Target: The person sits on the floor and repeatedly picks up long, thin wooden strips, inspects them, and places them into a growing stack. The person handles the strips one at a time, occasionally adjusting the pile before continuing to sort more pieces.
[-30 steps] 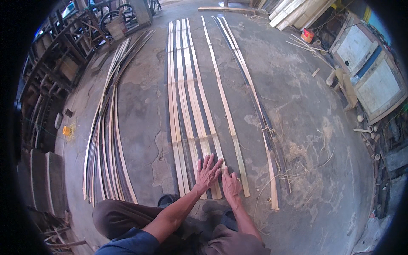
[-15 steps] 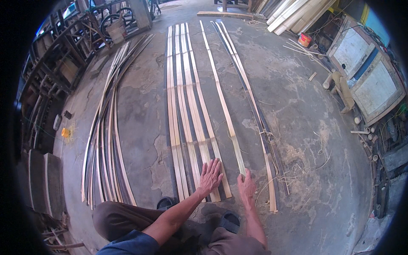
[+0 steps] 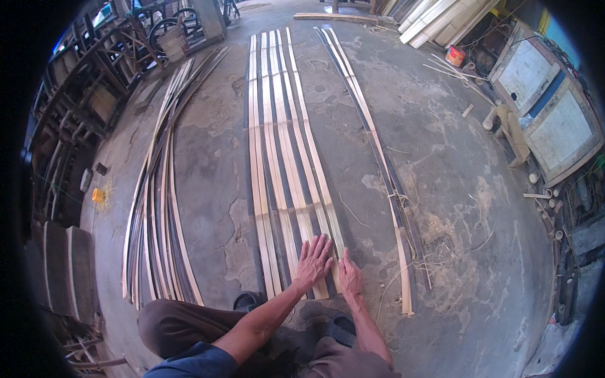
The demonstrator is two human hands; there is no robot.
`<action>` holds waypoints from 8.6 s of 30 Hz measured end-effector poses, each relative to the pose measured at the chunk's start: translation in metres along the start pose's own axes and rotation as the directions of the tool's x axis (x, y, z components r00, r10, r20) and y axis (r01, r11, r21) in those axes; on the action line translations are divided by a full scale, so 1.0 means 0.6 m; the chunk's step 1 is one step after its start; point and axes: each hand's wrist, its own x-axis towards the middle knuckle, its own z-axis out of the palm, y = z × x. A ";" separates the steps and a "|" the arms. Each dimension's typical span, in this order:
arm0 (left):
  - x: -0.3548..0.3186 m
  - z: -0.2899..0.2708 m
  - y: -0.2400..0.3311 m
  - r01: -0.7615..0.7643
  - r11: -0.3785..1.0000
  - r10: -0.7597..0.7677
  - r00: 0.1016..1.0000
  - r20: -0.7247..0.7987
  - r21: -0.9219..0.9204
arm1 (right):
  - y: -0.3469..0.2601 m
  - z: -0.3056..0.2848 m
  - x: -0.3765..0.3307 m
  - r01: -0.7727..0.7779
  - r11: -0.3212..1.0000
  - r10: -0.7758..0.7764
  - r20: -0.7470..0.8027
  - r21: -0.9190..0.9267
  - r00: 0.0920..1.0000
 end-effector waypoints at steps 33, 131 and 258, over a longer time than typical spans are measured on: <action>0.004 -0.008 0.003 -0.066 0.998 0.067 0.997 -0.038 0.005 | -0.017 0.006 0.029 -0.009 0.917 0.021 0.025 -0.399 0.999; 0.053 0.026 0.229 0.536 -0.615 0.045 0.756 0.653 -0.578 | -0.005 -0.241 -0.185 -0.456 0.881 0.454 0.051 0.125 0.890; 0.165 0.003 0.313 -0.503 0.517 0.474 0.842 -0.257 -0.692 | -0.258 -0.612 0.126 0.350 0.927 0.009 -0.940 0.136 0.340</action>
